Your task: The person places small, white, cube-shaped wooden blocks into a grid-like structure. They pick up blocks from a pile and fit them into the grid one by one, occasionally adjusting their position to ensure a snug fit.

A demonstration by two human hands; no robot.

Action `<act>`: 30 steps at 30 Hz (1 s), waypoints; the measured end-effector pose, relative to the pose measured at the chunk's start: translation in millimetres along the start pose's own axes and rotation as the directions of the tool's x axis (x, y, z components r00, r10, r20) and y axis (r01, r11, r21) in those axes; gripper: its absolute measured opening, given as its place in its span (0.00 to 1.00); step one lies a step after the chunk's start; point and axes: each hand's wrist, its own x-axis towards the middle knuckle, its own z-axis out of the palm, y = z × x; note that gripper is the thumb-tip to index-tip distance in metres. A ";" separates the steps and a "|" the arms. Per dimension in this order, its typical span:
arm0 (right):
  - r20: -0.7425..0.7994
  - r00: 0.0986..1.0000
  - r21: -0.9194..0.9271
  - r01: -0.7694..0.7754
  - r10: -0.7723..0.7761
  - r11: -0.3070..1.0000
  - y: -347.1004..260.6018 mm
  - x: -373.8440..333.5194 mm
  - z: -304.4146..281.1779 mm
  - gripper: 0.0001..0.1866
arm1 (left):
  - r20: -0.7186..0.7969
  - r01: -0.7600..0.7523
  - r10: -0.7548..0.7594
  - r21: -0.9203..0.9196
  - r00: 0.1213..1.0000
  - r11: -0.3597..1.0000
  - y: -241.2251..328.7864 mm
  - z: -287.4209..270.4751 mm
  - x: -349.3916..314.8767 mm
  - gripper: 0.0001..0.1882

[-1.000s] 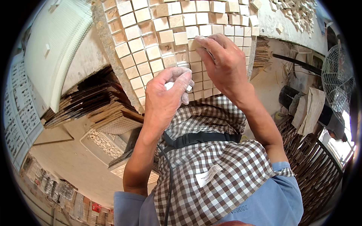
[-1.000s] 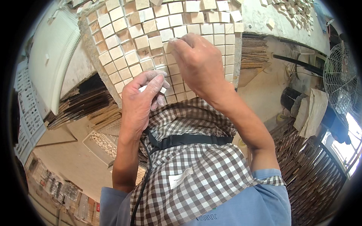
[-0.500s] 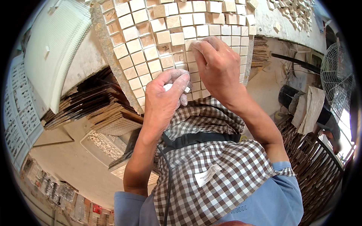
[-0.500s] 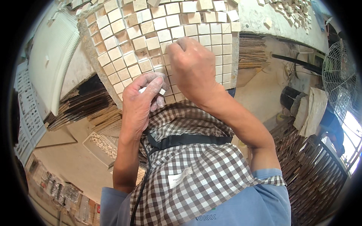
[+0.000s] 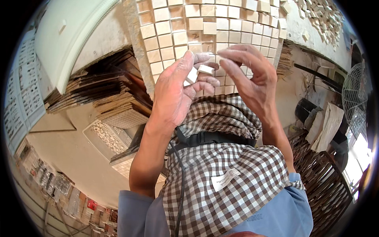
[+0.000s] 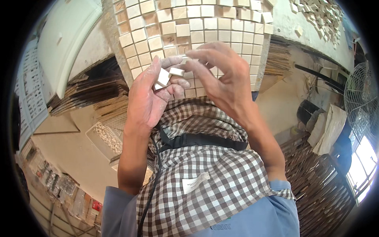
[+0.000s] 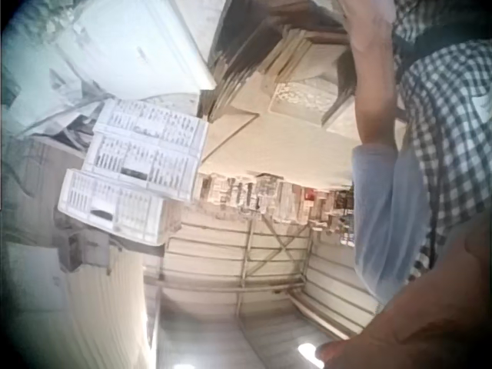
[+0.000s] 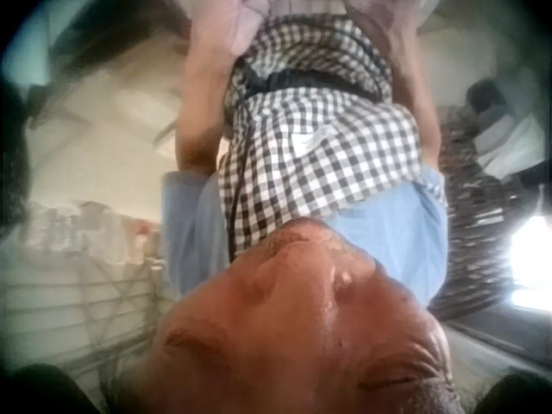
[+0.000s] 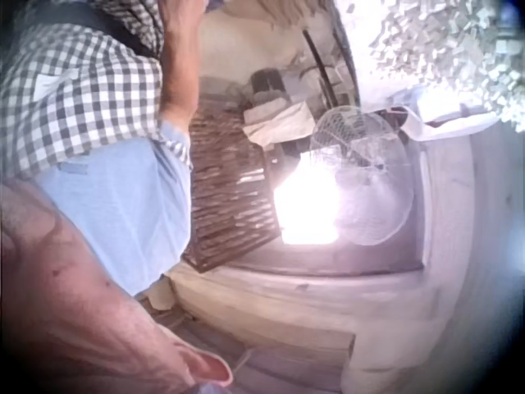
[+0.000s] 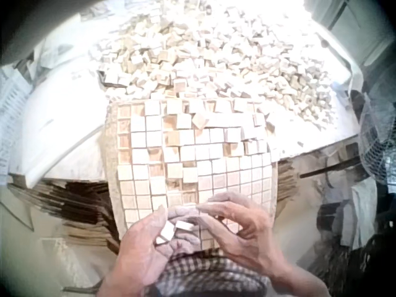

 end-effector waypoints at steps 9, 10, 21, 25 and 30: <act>0.096 0.977 -0.238 0.207 -0.189 0.949 -15.4 -9.4 15.2 0.18 | -0.049 0.041 -0.042 -0.036 0.998 0.999 -5.4 -9.5 -3.2 0.31; 0.125 0.974 -0.238 0.216 -0.190 0.947 -15.4 -9.6 18.5 0.18 | -0.024 0.032 -0.033 -0.031 0.999 0.999 -5.8 -8.4 -3.5 0.30; 0.173 0.977 -0.040 0.136 -0.127 0.990 -1.6 -13.0 18.1 0.11 | -0.023 0.056 -0.059 -0.103 0.998 0.993 -2.5 -6.5 -4.7 0.30; 0.124 0.988 -0.039 0.102 -0.097 0.994 1.5 -11.2 17.7 0.09 | 0.092 0.036 -0.023 -0.149 0.996 0.988 -7.1 -13.0 -1.6 0.29; 0.115 0.988 -0.075 0.112 -0.103 0.991 -8.4 -10.7 16.2 0.12 | 0.092 0.048 -0.029 -0.220 0.995 0.974 -7.9 -15.4 -0.8 0.29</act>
